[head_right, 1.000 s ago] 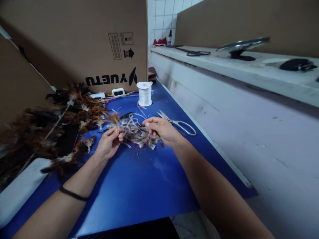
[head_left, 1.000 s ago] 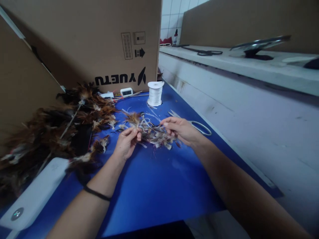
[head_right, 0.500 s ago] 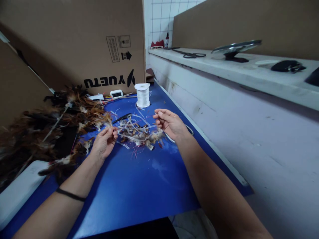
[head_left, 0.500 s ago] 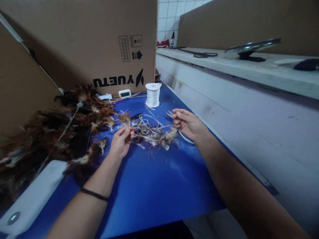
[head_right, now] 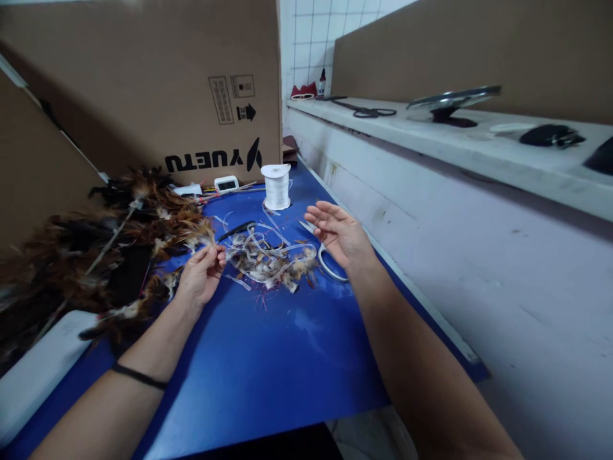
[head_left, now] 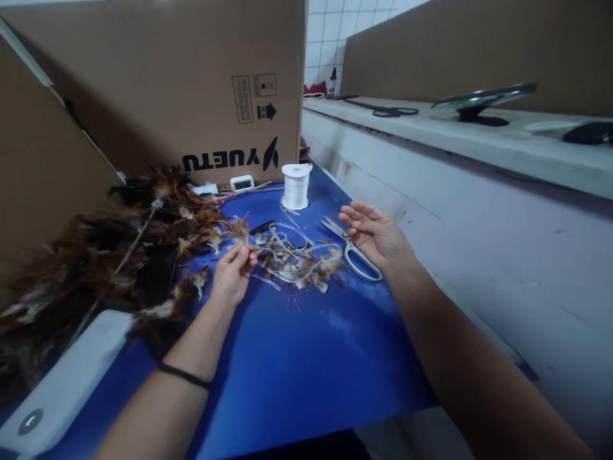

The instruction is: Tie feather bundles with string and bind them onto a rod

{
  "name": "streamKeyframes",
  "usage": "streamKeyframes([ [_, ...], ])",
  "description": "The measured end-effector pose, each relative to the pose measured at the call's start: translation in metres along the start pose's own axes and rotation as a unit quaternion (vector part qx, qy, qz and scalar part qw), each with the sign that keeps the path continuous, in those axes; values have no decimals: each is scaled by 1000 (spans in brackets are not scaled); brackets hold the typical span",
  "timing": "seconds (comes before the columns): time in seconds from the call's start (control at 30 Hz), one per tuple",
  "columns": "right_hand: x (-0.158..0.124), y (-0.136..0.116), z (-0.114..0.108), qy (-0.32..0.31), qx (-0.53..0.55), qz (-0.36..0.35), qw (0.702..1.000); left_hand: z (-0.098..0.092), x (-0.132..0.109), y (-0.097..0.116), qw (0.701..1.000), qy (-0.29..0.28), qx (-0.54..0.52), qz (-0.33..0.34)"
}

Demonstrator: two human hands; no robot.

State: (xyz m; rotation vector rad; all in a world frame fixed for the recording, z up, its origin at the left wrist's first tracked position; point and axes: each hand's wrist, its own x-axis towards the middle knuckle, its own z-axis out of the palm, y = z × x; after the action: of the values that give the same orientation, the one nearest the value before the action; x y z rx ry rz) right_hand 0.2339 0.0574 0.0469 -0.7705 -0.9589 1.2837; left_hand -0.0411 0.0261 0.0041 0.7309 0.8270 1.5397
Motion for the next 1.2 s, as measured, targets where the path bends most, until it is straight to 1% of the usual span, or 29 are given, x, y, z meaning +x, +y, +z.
streamKeyframes([
  [0.1, 0, 4, 2, 8, -46, -20, 999, 2, -2, 1, 1000, 17, -1, 9],
  [0.2, -3, 8, 6, 22, -114, -34, 993, 5, -4, 4, 999, 30, 7, 24],
  [0.27, -5, 9, 8, 21, -180, -56, 982, 8, -6, 6, 999, 31, 16, 32],
  [0.3, -6, 10, 9, 14, -225, -75, 971, 10, -7, 7, 999, 31, 19, 36],
  [0.37, -8, 10, 12, -2, -329, -136, 935, 13, -10, 8, 999, 23, 21, 40],
  [0.43, -11, 9, 15, -23, -423, -212, 881, 16, -13, 6, 999, 5, 21, 37],
  [0.5, -14, 9, 18, -47, -483, -272, 831, 18, -17, 4, 999, -22, 26, 23],
  [0.57, -16, 10, 22, -73, -515, -298, 800, 20, -21, 0, 998, -52, 32, -1],
  [0.63, -19, 12, 25, -90, -528, -307, 786, 21, -25, -4, 996, -81, 36, -32],
  [0.73, -22, 15, 29, -104, -524, -310, 786, 23, -30, -8, 990, -114, 38, -74],
  [0.8, -24, 17, 33, -109, -513, -309, 793, 24, -31, -10, 987, -126, 39, -90],
  [0.9, -29, 18, 41, -108, -493, -304, 808, 24, -31, -12, 985, -131, 38, -109],
  [1.1, -37, 20, 53, -112, -449, -276, 843, 26, -32, -14, 982, -119, 41, -142],
  [1.2, -38, 22, 54, -116, -433, -273, 851, 26, -32, -16, 977, -137, 44, -154],
])
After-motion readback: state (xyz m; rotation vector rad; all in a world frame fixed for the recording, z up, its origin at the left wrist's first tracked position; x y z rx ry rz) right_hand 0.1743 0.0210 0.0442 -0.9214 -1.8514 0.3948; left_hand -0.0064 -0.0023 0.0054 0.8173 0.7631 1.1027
